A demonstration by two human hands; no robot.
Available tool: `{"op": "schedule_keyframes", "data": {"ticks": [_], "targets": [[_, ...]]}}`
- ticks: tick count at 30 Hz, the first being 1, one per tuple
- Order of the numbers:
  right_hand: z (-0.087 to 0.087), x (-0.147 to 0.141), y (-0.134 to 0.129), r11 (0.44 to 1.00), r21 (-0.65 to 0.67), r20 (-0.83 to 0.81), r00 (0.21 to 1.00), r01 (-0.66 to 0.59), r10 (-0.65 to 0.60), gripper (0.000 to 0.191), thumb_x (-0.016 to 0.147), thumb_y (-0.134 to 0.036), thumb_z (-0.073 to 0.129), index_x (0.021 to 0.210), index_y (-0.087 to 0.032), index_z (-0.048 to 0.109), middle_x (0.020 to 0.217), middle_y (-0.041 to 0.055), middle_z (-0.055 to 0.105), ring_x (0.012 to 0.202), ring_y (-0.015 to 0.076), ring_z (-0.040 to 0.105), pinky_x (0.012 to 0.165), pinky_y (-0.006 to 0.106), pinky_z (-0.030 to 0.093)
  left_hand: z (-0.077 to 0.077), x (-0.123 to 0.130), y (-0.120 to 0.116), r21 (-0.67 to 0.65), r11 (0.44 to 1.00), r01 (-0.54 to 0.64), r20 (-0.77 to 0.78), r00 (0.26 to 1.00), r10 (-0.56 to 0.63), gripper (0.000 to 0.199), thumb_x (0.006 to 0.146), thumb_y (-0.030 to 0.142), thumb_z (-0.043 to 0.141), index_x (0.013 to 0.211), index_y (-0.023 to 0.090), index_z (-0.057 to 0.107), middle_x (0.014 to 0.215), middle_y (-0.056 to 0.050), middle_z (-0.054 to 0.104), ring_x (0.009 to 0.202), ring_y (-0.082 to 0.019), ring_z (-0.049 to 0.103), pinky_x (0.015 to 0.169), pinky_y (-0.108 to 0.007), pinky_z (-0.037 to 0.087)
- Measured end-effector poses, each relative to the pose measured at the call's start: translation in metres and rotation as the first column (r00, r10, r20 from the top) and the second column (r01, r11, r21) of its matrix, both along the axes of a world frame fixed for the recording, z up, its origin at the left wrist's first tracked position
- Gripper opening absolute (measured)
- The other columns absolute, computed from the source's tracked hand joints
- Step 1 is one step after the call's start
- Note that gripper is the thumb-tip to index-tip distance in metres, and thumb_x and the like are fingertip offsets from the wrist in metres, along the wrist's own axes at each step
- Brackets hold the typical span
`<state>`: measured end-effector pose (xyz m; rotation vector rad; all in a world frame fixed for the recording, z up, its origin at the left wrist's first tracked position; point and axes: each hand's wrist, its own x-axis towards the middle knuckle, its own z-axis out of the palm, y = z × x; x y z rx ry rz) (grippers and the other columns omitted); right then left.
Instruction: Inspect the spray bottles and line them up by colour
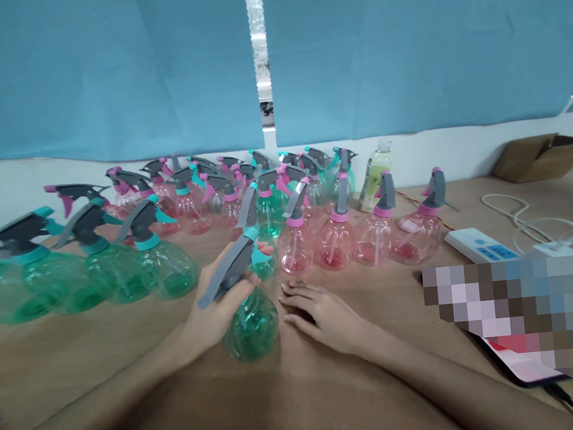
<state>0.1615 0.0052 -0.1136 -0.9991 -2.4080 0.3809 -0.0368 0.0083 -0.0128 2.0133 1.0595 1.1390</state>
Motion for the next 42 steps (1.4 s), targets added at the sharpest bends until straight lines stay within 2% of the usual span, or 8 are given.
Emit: {"op": "schedule_keyframes", "data": {"ticks": [6,11,22,28,33,42], "targets": [[0.0004,-0.0002,0.0001,1.000,-0.001,-0.003,1.000,-0.002,0.002,0.037,0.093,-0.034,0.047,0.127,-0.023,0.056,0.130,0.0068,0.059,0.125,0.0227,0.049,0.107,0.046,0.038,0.0014,-0.0002,-0.0011,0.002,1.000,-0.010,-0.005,1.000,0.010,0.016,0.074,0.017,0.052,0.089,0.018,0.053,0.066,0.004,0.049,0.057,-0.011,0.042,0.055,-0.026,0.035],[-0.0002,0.0001,0.0007,1.000,0.006,-0.016,1.000,-0.013,0.013,0.037,0.093,-0.034,0.048,0.128,-0.024,0.056,0.131,0.0068,0.058,0.126,0.0231,0.048,0.107,0.046,0.038,0.0008,0.0004,-0.0009,-0.012,1.000,-0.004,-0.008,1.000,0.004,0.016,0.074,0.017,0.051,0.090,0.018,0.053,0.073,0.002,0.054,0.061,-0.012,0.045,0.057,-0.026,0.037],[0.0015,-0.0002,-0.0002,1.000,-0.007,0.020,1.000,0.004,-0.003,0.035,0.093,-0.033,0.047,0.125,-0.023,0.058,0.131,0.0063,0.058,0.126,0.0227,0.048,0.106,0.046,0.039,0.0093,-0.0018,-0.0017,0.020,0.999,0.027,-0.057,0.998,-0.026,0.009,0.075,0.017,0.050,0.083,0.017,0.053,0.062,0.005,0.044,0.055,-0.010,0.036,0.052,-0.026,0.030],[0.0013,-0.0001,0.0001,1.000,-0.009,0.017,1.000,0.006,-0.006,0.035,0.093,-0.033,0.047,0.124,-0.021,0.058,0.131,0.0071,0.058,0.126,0.0220,0.048,0.107,0.043,0.038,0.0079,-0.0034,0.0008,0.007,0.997,0.078,-0.029,0.997,-0.078,0.013,0.073,0.016,0.046,0.082,0.015,0.055,0.074,0.000,0.054,0.064,-0.013,0.046,0.059,-0.029,0.037],[0.0008,0.0007,0.0000,1.000,0.007,-0.001,1.000,-0.001,0.001,0.035,0.093,-0.032,0.048,0.125,-0.022,0.057,0.131,0.0068,0.058,0.126,0.0225,0.048,0.106,0.045,0.039,0.0068,-0.0044,0.0017,0.003,0.996,0.086,-0.013,0.996,-0.086,0.013,0.072,0.016,0.046,0.081,0.016,0.055,0.074,0.000,0.055,0.065,-0.013,0.048,0.060,-0.030,0.039],[-0.0001,0.0013,0.0002,1.000,-0.009,0.039,0.999,0.014,-0.013,0.037,0.094,-0.034,0.046,0.128,-0.022,0.055,0.133,0.0068,0.056,0.128,0.0227,0.046,0.107,0.046,0.037,0.0035,-0.0014,0.0002,-0.035,0.999,0.006,-0.037,0.999,-0.008,0.019,0.074,0.018,0.048,0.093,0.019,0.052,0.073,0.003,0.056,0.065,-0.014,0.055,0.060,-0.028,0.043]]}}
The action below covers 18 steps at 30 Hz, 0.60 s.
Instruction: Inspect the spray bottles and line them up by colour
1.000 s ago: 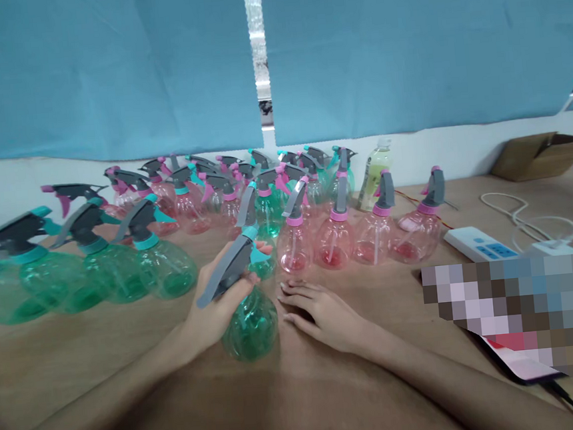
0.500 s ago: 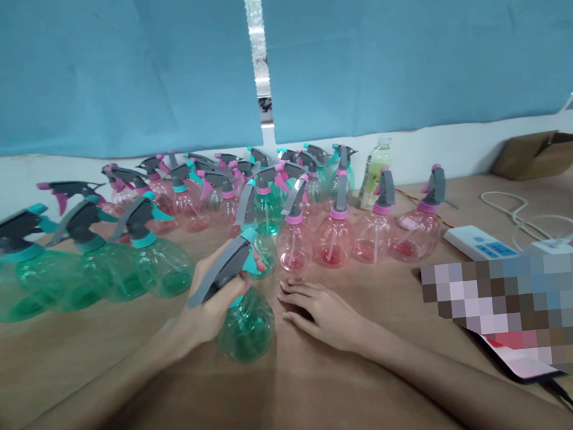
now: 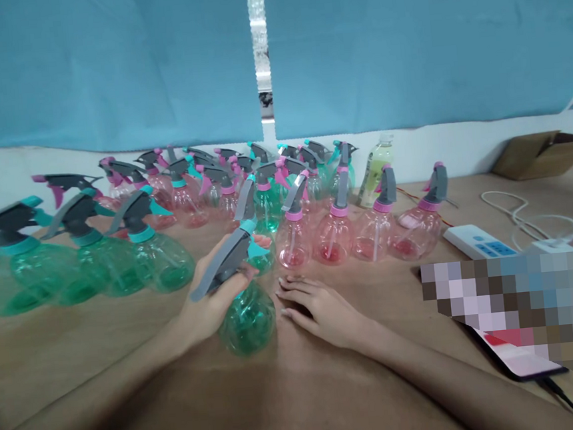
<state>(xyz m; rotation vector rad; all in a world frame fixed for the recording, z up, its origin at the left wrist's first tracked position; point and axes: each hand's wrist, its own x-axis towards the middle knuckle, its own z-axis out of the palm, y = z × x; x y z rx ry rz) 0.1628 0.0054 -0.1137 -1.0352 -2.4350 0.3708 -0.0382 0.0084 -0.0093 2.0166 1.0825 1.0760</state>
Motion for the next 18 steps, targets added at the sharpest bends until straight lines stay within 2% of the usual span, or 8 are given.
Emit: {"op": "schedule_keyframes", "data": {"ticks": [12,18], "targets": [[0.0001,0.0010,-0.0002,1.000,0.014,0.005,1.000,-0.001,0.001,0.038,0.094,-0.034,0.046,0.128,-0.021,0.055,0.133,0.0067,0.056,0.128,0.0219,0.046,0.108,0.045,0.037,-0.0019,0.0021,0.0011,0.024,0.999,0.032,0.056,0.998,-0.033,0.018,0.074,0.015,0.051,0.092,0.019,0.051,0.070,0.004,0.054,0.062,-0.011,0.051,0.057,-0.025,0.039],[0.0012,0.0004,-0.0001,1.000,0.019,-0.022,1.000,-0.011,0.011,0.036,0.094,-0.033,0.047,0.126,-0.020,0.057,0.130,0.0075,0.059,0.126,0.0220,0.048,0.107,0.044,0.038,0.0000,0.0029,0.0019,-0.031,0.999,0.036,0.021,0.999,-0.035,0.029,0.071,0.010,0.051,0.099,0.020,0.052,0.072,0.004,0.053,0.060,-0.010,0.049,0.056,-0.024,0.039]]}}
